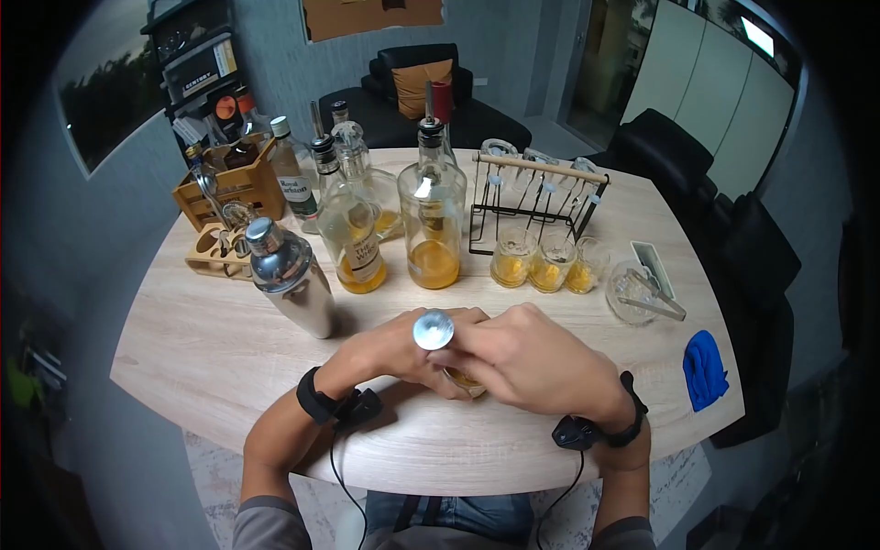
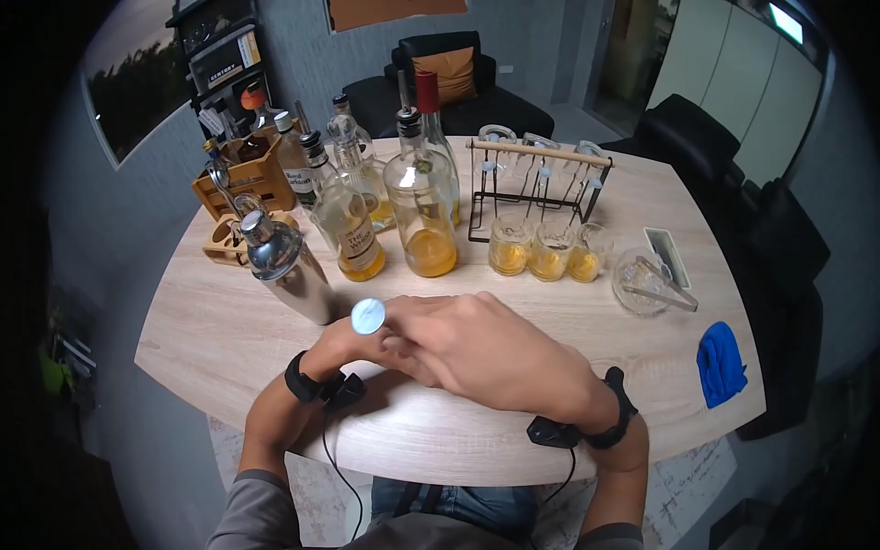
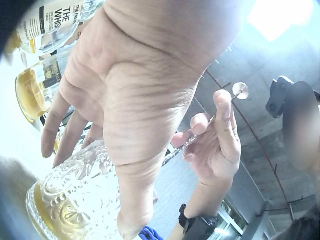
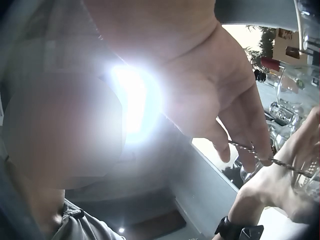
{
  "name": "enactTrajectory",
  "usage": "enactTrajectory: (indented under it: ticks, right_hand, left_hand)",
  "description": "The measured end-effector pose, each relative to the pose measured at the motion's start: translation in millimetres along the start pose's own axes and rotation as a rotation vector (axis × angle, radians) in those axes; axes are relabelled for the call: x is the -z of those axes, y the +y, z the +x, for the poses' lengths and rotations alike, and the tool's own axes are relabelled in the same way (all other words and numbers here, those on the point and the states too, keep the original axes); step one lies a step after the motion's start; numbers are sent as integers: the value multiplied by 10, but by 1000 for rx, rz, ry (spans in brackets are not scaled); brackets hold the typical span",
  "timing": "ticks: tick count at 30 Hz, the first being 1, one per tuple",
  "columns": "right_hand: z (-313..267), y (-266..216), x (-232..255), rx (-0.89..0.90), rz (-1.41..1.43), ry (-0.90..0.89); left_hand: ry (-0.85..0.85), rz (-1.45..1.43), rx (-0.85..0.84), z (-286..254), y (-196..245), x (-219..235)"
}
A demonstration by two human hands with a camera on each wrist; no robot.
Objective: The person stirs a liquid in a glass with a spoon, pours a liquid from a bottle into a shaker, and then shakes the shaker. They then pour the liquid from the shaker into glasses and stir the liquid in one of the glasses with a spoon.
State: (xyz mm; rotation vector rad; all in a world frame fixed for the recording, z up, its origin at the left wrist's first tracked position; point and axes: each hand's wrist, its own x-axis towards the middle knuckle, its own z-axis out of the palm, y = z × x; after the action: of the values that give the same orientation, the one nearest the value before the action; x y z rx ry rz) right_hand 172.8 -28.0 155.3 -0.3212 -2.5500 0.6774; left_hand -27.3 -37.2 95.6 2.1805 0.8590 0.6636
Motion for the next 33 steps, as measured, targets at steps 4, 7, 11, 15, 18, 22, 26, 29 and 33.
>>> enactTrajectory:
  ticks: [4,7,11,15,18,22,26,29,33]
  right_hand:
    - [37,-20,-28,-99,12,-15]
    - [12,145,-48,-128,-6,69]
    - [7,76,67,-197,28,129]
    - [-8,-22,136,-188,6,-68]
    - [20,-14,26,-87,12,-74]
    - [16,163,-52,-92,-39,37]
    - [14,120,81,-177,34,133]
    - [-10,66,140,-242,-18,-62]
    - [1,-10,57,9,16,-44]
  left_hand:
    - [-1,-137,156,-67,138,66]
    - [-200,266,318,7,-24,-58]
    - [-68,364,63,-1,-215,-125]
    - [-148,125,236,19,-8,-12]
    - [-52,11,66,-16,-26,12]
    - [-82,127,190,-49,-72,-83]
    - [-232,246,270,47,-186,-81]
    - [-131,267,176,43,22,0]
    - [43,-10,-69,-1,-184,-59]
